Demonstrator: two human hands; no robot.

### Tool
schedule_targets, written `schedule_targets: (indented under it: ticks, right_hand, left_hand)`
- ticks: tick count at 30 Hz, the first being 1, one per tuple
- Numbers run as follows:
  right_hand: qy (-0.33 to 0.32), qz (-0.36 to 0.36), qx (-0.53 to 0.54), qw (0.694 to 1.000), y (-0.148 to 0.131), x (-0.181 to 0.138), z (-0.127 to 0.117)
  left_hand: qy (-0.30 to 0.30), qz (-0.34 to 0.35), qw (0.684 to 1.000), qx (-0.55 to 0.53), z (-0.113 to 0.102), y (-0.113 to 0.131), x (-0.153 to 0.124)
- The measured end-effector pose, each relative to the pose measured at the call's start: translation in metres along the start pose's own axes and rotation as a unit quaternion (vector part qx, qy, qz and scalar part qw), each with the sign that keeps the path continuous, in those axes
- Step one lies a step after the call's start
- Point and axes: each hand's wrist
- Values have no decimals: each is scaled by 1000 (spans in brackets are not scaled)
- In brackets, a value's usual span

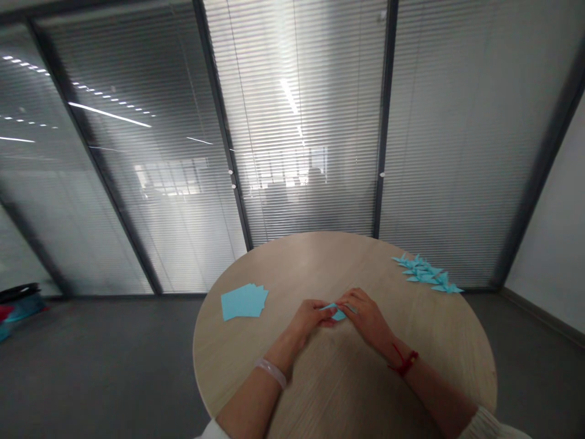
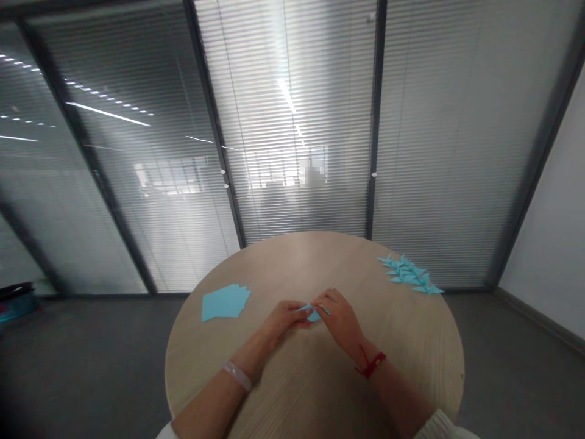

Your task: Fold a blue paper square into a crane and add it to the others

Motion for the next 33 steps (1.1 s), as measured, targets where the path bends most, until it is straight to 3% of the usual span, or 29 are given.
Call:
schedule_targets:
  ticks: [12,22,33]
  right_hand:
    - [13,-14,-40,999,3,-2,0]
    - [5,-7,-31,999,0,0,-2]
    - [0,-73,17,997,10,-2,2]
  left_hand:
    - [-63,-11,997,-43,1,4,-3]
    - [-54,-5,998,-31,1,9,-6]
    - [-19,8,998,-62,-1,10,-4]
Point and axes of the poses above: each hand's wrist, its own x-axis towards the middle knuckle, its own z-axis out of the palm, y = z × x, and after that the axes turned 1 degree about -y, right-handed
